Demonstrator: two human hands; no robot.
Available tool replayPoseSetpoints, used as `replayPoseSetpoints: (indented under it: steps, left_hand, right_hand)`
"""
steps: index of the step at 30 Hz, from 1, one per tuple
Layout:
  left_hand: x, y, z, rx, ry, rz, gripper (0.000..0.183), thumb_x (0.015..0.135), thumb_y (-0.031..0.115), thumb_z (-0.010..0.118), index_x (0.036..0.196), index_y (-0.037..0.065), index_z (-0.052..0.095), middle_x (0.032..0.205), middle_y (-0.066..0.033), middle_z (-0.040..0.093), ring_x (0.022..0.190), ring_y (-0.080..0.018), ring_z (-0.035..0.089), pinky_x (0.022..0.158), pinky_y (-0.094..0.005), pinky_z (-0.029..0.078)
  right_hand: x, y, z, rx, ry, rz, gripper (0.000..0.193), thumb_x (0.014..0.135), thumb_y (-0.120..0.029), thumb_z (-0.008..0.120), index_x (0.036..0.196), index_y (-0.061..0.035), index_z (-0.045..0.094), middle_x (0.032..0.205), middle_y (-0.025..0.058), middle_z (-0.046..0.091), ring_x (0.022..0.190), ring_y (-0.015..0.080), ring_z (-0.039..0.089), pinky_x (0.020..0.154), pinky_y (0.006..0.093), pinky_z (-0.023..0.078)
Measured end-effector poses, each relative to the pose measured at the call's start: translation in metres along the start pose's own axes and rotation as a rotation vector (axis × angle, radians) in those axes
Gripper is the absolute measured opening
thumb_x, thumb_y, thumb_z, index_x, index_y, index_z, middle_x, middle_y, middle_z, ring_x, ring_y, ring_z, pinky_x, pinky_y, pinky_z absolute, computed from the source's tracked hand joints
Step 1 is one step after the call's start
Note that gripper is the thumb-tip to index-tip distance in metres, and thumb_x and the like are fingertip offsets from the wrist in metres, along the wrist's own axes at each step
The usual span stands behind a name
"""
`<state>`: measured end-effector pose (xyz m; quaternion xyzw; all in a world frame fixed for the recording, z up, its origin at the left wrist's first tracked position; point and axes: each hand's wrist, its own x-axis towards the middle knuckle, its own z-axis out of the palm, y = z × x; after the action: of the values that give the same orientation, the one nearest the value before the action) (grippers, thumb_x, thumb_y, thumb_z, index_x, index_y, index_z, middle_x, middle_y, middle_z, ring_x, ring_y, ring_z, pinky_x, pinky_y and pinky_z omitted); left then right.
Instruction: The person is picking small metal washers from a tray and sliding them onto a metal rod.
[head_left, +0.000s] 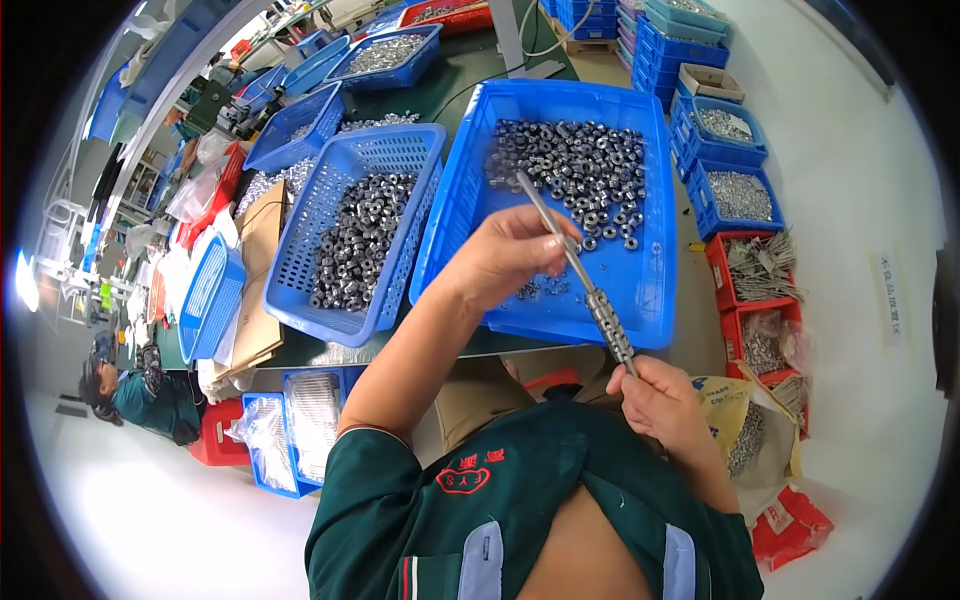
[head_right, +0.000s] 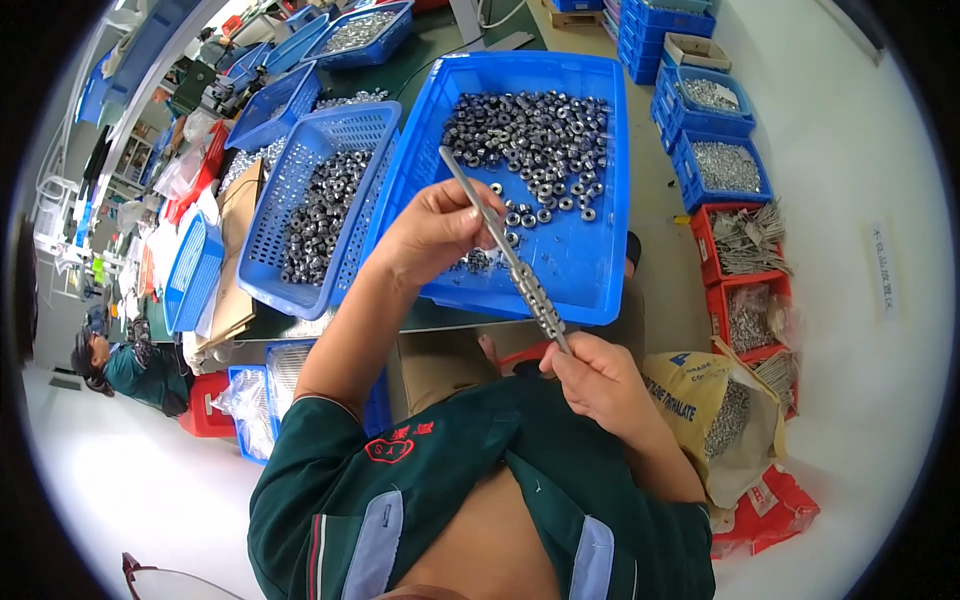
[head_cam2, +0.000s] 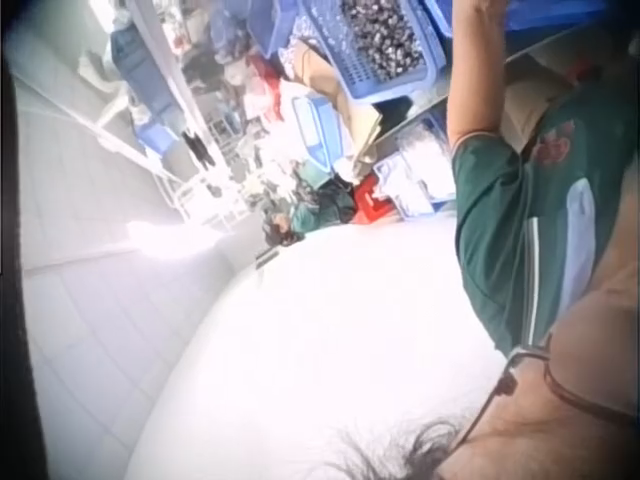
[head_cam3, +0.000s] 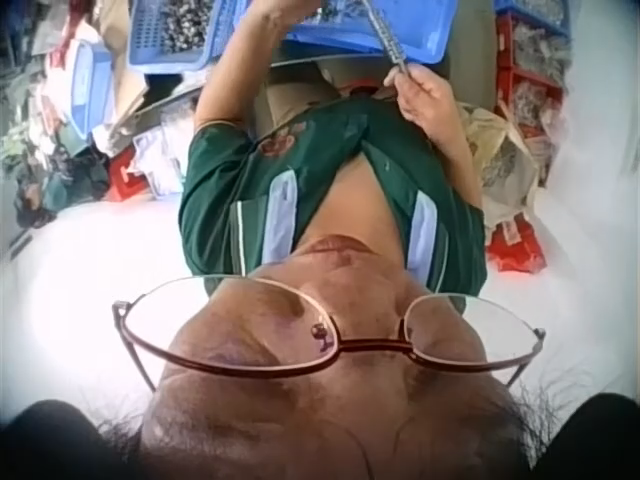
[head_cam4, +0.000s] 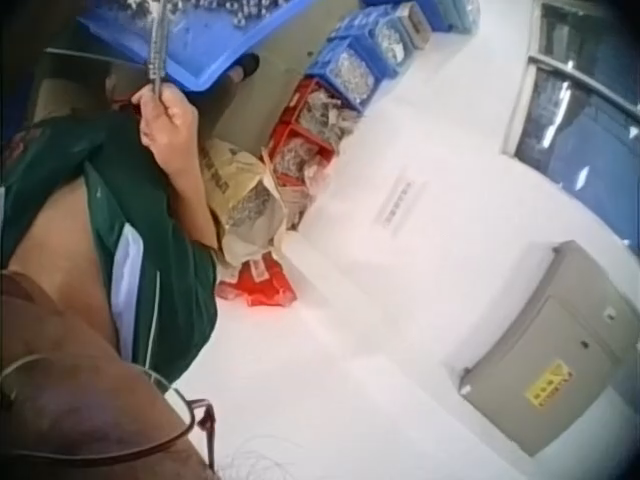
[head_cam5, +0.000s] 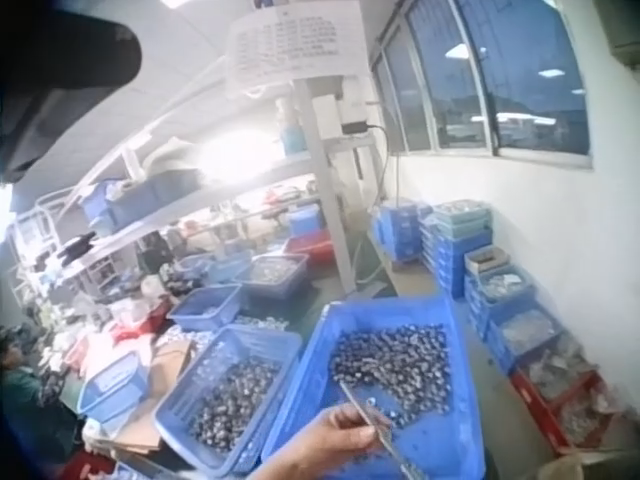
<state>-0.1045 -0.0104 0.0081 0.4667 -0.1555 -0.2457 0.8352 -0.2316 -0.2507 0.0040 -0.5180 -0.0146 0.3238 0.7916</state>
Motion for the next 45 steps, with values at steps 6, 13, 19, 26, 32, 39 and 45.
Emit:
replayPoseSetpoints:
  steps: [6,13,19,26,32,39,45]
  left_hand:
    - [-0.002,-0.007,0.021,0.091,-0.002,-0.183,0.037,0.076,0.018,0.073,0.105,-0.002,0.061,0.087,-0.0037,0.062,0.073,-0.0106,0.056,0.070,-0.0235,0.044]
    - [0.010,0.018,-0.010,0.697,0.260,-0.032,0.028,0.082,0.012,0.063,0.107,-0.001,0.061,0.083,-0.0023,0.062,0.075,-0.0091,0.056,0.069,-0.0220,0.044]
    - [0.030,0.007,-0.023,1.579,0.036,0.136,0.024,0.074,0.007,0.064,0.097,0.011,0.066,0.088,-0.0079,0.060,0.085,-0.0263,0.059,0.075,-0.0358,0.048]
    - [0.049,-0.015,-0.039,1.954,0.030,-0.225,0.019,0.075,0.017,0.061,0.092,0.011,0.067,0.087,-0.0126,0.064,0.087,-0.0322,0.061,0.073,-0.0420,0.049]
    - [0.057,-0.031,-0.046,1.931,0.110,-0.386,0.020,0.072,0.027,0.068,0.083,0.010,0.065,0.081,-0.0112,0.064,0.082,-0.0304,0.062,0.070,-0.0408,0.048]
    - [0.057,-0.032,-0.056,1.900,0.136,-0.376,0.018,0.071,0.023,0.067,0.084,0.010,0.065,0.082,-0.0114,0.064,0.083,-0.0309,0.062,0.070,-0.0410,0.048]
    - [0.055,-0.035,-0.053,1.948,0.157,-0.318,0.016,0.070,0.017,0.062,0.085,0.010,0.063,0.083,-0.0123,0.065,0.084,-0.0309,0.062,0.071,-0.0402,0.049]
  right_hand:
    - [0.003,-0.005,0.002,-0.019,0.054,-0.032,0.018,0.095,-0.017,0.048,0.091,-0.0002,0.054,0.057,-0.0051,0.037,0.046,0.0013,0.032,0.042,0.0180,0.025]
    - [-0.004,0.001,-0.008,-0.018,0.135,-0.060,0.017,0.095,-0.015,0.047,0.091,0.0005,0.053,0.056,-0.0056,0.037,0.044,0.0011,0.030,0.040,0.0177,0.024]
    - [-0.011,0.003,-0.016,0.023,0.206,-0.097,0.015,0.094,-0.013,0.047,0.092,0.0011,0.052,0.054,-0.0063,0.035,0.041,0.0005,0.029,0.038,0.0167,0.023]
    - [-0.015,0.006,-0.021,-0.008,0.201,-0.091,0.015,0.094,-0.014,0.048,0.091,0.0005,0.052,0.053,-0.0066,0.035,0.041,0.0004,0.029,0.038,0.0171,0.024]
    - [-0.013,0.007,-0.026,0.010,0.197,-0.090,0.014,0.093,-0.014,0.048,0.091,0.0000,0.051,0.055,-0.0064,0.035,0.042,0.0006,0.029,0.039,0.0172,0.024]
    - [-0.012,0.010,-0.025,0.009,0.165,-0.079,0.013,0.093,-0.013,0.050,0.092,-0.0004,0.051,0.059,-0.0053,0.039,0.044,0.0008,0.032,0.040,0.0170,0.025]
    - [-0.013,0.007,-0.021,0.002,0.153,-0.072,0.013,0.092,-0.013,0.052,0.092,-0.0004,0.052,0.060,-0.0054,0.039,0.044,0.0008,0.032,0.040,0.0168,0.025]
